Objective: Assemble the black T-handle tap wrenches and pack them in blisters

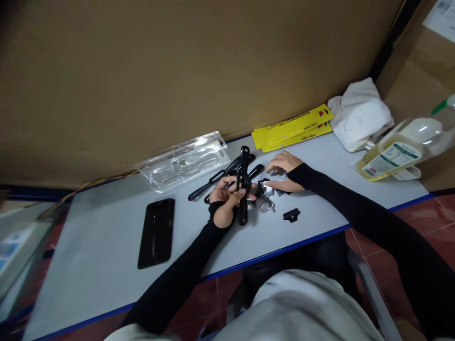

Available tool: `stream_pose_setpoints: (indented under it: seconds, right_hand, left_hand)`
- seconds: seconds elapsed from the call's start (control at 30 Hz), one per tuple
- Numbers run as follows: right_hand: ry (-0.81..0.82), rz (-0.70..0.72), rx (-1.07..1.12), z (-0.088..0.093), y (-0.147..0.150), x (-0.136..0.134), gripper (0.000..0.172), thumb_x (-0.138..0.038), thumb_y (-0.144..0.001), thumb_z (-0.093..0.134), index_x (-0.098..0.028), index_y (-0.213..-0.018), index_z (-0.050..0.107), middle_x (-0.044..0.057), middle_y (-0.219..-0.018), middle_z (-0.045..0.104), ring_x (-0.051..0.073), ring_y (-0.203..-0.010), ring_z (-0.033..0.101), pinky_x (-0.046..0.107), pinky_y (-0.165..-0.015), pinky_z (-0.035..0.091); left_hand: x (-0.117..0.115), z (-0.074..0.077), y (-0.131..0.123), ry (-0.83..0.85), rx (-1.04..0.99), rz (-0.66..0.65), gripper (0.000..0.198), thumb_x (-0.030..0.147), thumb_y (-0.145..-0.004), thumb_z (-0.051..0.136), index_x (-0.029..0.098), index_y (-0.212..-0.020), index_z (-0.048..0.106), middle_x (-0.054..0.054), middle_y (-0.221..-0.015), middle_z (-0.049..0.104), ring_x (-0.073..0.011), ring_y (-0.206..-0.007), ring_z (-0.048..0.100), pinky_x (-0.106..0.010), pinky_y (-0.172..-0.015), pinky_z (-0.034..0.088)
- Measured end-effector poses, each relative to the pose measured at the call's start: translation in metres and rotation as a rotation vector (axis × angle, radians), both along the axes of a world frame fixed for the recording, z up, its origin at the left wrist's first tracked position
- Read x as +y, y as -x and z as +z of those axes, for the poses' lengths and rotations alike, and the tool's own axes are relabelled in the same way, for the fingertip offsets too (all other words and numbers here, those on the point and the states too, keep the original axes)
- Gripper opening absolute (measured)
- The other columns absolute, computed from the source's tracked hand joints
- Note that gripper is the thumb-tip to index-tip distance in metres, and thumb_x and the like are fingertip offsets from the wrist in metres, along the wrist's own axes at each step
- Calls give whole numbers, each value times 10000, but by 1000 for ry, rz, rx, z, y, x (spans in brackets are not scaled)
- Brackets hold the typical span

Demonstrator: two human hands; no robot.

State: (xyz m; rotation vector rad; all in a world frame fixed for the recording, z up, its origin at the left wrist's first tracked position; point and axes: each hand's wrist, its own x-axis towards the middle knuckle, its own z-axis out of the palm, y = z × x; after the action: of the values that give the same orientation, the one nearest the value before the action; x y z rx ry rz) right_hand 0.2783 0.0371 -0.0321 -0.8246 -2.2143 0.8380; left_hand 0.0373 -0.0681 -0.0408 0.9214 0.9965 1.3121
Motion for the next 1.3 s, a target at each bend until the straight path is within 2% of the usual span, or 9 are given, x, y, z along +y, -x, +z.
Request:
stream_pose_setpoints:
  seconds: [0.17,0.23,0.4,0.53,0.73,0.83,0.97,1.13,1.3]
  right_hand:
    - [-43,53,-202,-3,0,4,333,-498,-726,922,-234,-901,820,91,-930,675,296,-1019,513,408,-896,467]
    - [-10,60,-199,-6,-1,5,305,-502,-754,910,-248,-900,824,86,-963,696,293,-1043,521,412,-934,464]
    - [-20,49,-243,-11,-3,0,431,-407,-779,898,-274,-1179,813,89,-1032,731,292,-1034,538,425,-950,442]
    - [-8,77,-261,-7,-1,-6,329,-323,-782,878,-274,-1102,822,94,-1036,748,303,-1056,544,441,-950,443]
    - [208,-36,-80,12,-1,-12,119,-328,-828,813,-229,-886,782,29,-823,754,192,-795,659,311,-738,496]
    - [333,-170,103,24,2,-9,220,-398,-813,828,-193,-823,749,24,-745,732,136,-637,618,270,-599,462]
    - [415,-294,354,39,16,1,356,-482,-729,902,-188,-776,707,50,-765,743,141,-637,638,267,-572,509]
    - [462,-331,386,29,41,-3,386,-493,-703,920,-198,-762,677,51,-718,732,152,-560,646,273,-483,511]
    - [407,-351,326,20,45,-21,302,-429,-783,854,-188,-802,672,50,-719,743,151,-573,676,241,-463,390]
  left_hand:
    - [11,1,-11,-31,-37,21,473,331,-825,897,232,-1100,525,-89,-1039,824,-242,-744,817,-224,-486,579]
    - [13,3,-13,-20,-56,0,512,344,-801,916,233,-1102,516,-94,-1050,824,-260,-769,822,-243,-499,604]
    - [11,4,-11,27,-77,-85,590,344,-789,930,235,-1185,506,-141,-1134,815,-306,-840,829,-235,-456,590]
    - [10,4,-9,47,-80,-96,761,390,-778,935,232,-1387,507,-175,-1214,795,-332,-908,825,-297,-521,649]
    - [12,6,-7,34,-57,-66,730,449,-809,901,203,-1412,570,-189,-1253,780,-347,-1007,811,-302,-556,673]
    - [11,0,-12,16,-90,-22,680,456,-840,872,220,-1403,572,-179,-1307,760,-359,-1088,790,-356,-618,696]
    - [16,-8,-28,-30,-120,56,742,486,-843,864,265,-1459,515,-149,-1306,762,-368,-1139,771,-428,-687,709]
    - [19,-5,-41,-46,-114,77,875,506,-798,900,281,-1515,453,-146,-1289,764,-375,-1149,764,-473,-749,715]
    - [12,-3,-36,15,-99,81,852,493,-785,915,269,-1482,480,-146,-1302,760,-347,-1069,787,-494,-756,715]
